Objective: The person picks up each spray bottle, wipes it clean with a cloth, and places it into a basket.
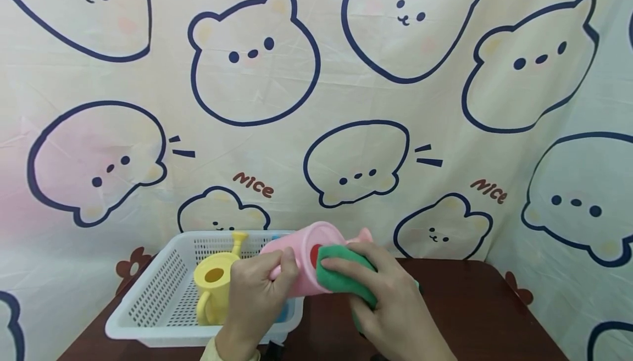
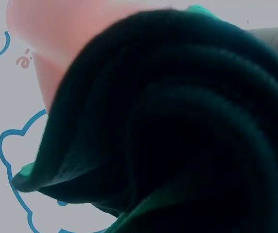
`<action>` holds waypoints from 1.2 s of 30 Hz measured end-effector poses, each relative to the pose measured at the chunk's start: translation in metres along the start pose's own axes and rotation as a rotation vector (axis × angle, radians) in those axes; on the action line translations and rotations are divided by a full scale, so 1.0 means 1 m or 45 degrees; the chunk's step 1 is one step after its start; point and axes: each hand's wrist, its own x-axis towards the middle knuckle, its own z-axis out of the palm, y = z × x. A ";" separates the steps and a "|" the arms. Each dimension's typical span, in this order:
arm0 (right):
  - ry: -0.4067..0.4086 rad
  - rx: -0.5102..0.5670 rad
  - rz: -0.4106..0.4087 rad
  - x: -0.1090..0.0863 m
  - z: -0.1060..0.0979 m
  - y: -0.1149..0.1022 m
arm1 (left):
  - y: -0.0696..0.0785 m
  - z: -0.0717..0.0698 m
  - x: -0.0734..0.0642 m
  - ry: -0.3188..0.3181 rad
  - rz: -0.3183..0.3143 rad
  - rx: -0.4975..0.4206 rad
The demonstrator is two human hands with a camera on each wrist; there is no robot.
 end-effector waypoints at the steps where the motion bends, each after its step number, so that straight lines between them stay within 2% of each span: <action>1: 0.017 0.004 -0.021 0.000 0.000 -0.001 | 0.000 0.001 0.000 0.011 -0.016 0.003; 10: 0.122 0.103 -0.080 0.002 0.005 -0.008 | 0.007 0.005 -0.001 0.114 -0.215 0.062; 15: 0.237 0.108 -0.129 0.002 0.008 -0.009 | 0.011 0.008 -0.001 0.156 -0.350 -0.019; 17: 0.269 0.123 -0.143 0.002 0.009 -0.009 | 0.014 0.007 0.000 0.162 -0.457 -0.116; 20: 0.287 0.159 -0.135 0.001 0.009 -0.010 | 0.019 0.004 0.004 0.171 -0.673 -0.307; 23: 0.284 0.192 -0.134 0.001 0.010 -0.011 | 0.022 0.000 0.009 0.176 -0.892 -0.575; 26: 0.270 0.206 -0.122 0.002 0.011 -0.012 | 0.023 -0.004 0.012 0.193 -1.044 -0.824; 29: 0.252 0.206 -0.115 0.003 0.013 -0.013 | 0.020 -0.007 0.014 0.224 -1.117 -0.988; 36: 0.250 0.156 -0.141 0.004 0.015 -0.013 | 0.012 -0.013 0.017 0.282 -1.192 -1.164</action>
